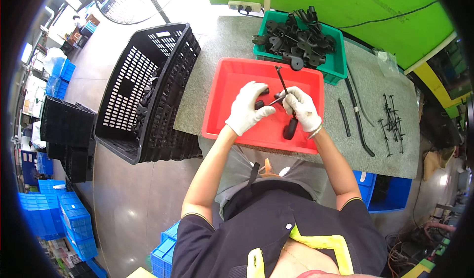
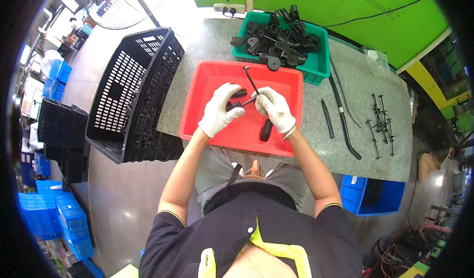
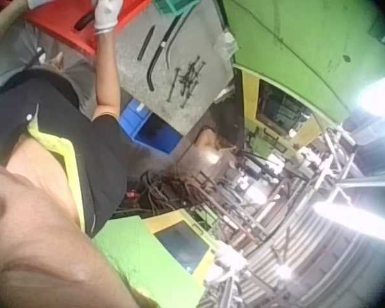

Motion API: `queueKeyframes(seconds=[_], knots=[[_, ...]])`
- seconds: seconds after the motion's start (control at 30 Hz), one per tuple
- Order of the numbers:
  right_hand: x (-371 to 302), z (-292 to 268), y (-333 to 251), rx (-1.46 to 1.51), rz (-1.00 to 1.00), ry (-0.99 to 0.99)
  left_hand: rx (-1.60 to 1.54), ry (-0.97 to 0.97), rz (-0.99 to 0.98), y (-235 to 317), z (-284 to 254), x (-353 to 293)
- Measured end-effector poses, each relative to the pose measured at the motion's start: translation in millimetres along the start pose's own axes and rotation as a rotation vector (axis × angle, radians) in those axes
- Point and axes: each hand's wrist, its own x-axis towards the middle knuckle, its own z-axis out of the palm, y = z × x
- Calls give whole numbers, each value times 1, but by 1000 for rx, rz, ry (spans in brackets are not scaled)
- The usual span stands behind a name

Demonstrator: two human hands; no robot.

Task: The person assembles small black plastic components by hand.

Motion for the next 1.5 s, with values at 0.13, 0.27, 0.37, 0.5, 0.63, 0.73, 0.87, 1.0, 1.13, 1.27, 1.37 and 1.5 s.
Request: queueKeyframes(seconds=[0.13,0.27,0.37,0.5,0.63,0.73,0.87,1.0,1.13,1.27,1.37,1.5], knots=[[7,9,-10,156,-179,-1,-543,-171,-182,26,12,8],[13,14,-11,284,-271,71,-349,-183,49,44,23,17],[17,34,-10,452,-349,98,-700,-182,-271,55,29,7],[16,51,-21,341,-373,151,-537,24,-237,30,44,0],[14,26,-19,343,-353,189,-143,-108,-198,52,42,1],[9,8,-11,380,-424,273,-116,-139,-194,71,37,-1],[5,-14,-5,440,-576,422,-1089,-495,-832,87,38,4],[-23,-67,-25,-273,-397,681,-432,-193,-487,64,60,-8],[-84,-174,-35,-643,-66,972,74,8,-328,61,32,-8],[-158,-305,-1,-1343,242,1043,148,13,-359,41,16,-14],[-181,-358,0,-1476,484,1043,169,-39,-373,37,10,-16],[-134,-318,-45,-1615,743,1059,322,60,-223,18,13,-28]])
